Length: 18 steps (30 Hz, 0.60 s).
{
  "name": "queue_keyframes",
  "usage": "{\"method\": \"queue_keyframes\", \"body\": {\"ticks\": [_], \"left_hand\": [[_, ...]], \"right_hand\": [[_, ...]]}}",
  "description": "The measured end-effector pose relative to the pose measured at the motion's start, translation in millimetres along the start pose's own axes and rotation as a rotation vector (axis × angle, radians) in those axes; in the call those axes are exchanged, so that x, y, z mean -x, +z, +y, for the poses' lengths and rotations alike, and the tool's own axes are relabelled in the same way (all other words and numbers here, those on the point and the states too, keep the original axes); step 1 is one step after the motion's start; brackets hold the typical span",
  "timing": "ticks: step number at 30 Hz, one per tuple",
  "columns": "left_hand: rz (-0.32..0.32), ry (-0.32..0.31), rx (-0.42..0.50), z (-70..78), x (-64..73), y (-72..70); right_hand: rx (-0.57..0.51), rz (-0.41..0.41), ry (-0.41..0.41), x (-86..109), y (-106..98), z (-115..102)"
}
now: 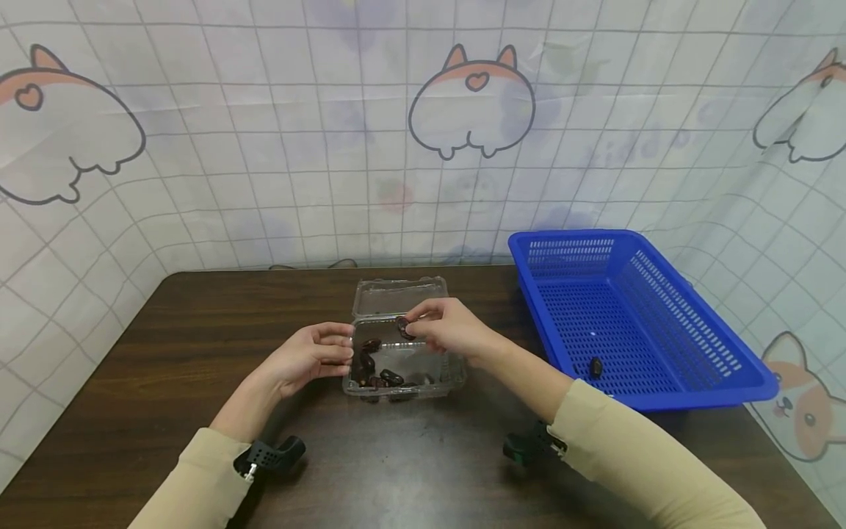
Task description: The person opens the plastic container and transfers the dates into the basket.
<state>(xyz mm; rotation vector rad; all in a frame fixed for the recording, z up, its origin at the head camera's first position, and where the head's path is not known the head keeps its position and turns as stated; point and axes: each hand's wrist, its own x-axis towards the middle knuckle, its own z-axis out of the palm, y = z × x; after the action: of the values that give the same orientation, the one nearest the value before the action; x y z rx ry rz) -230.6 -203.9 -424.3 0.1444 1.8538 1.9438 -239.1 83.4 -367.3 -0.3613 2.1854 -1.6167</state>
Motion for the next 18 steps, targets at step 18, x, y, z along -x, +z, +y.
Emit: {"method": "queue_keyframes", "body": {"ticks": [18], "left_hand": [[-0.006,0.004,-0.012,0.4,-0.9,1.9]], "right_hand": [[-0.017,0.085,-0.027,28.4,-21.4,-16.9]]}}
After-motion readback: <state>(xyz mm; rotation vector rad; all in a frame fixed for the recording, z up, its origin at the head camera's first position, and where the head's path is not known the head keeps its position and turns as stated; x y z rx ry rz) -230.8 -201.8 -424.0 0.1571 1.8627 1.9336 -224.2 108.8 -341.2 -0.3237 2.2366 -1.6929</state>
